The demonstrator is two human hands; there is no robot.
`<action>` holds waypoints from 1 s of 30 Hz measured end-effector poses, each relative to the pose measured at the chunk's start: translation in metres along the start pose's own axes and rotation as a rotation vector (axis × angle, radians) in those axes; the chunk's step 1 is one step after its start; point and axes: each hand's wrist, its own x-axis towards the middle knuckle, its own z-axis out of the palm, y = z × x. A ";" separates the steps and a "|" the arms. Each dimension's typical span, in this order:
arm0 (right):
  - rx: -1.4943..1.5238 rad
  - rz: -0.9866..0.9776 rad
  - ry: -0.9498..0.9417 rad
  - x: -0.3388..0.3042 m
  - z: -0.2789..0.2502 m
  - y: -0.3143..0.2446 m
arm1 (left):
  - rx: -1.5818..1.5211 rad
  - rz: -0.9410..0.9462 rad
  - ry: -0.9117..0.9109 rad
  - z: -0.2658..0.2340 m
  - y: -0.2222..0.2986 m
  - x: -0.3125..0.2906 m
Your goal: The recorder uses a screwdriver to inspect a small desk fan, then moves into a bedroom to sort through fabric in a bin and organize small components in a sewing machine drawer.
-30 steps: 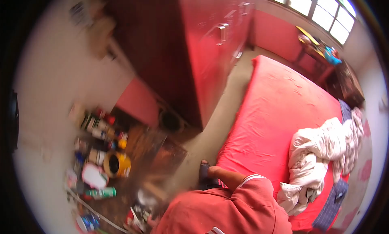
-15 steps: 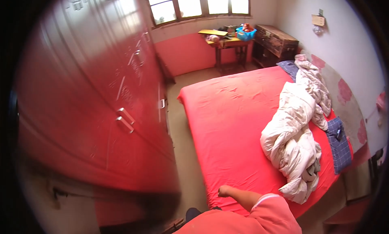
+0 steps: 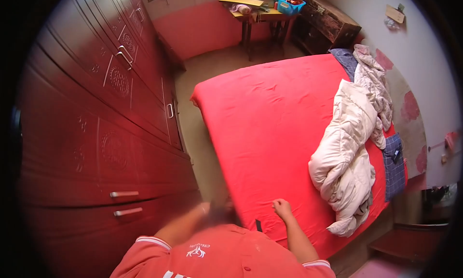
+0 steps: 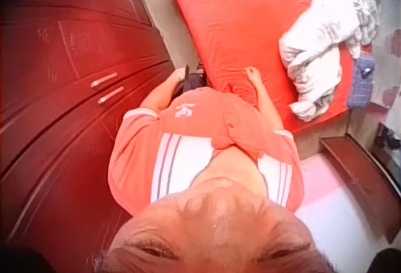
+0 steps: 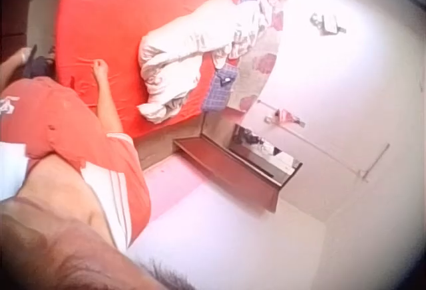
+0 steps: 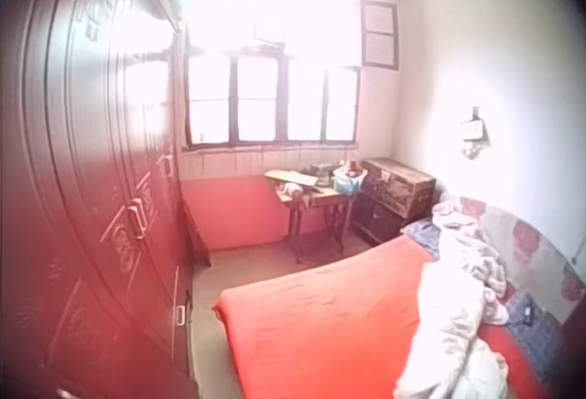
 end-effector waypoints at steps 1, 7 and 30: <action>0.004 0.008 -0.012 0.000 -0.004 -0.004 | 0.038 -0.054 0.022 -0.001 -0.036 0.027; -0.471 0.057 -0.069 0.012 0.006 0.063 | 0.418 -0.123 -0.194 -0.131 -0.049 0.053; 0.134 -0.006 -0.131 0.281 0.192 -0.385 | -0.094 -0.112 0.247 -0.568 -0.146 0.268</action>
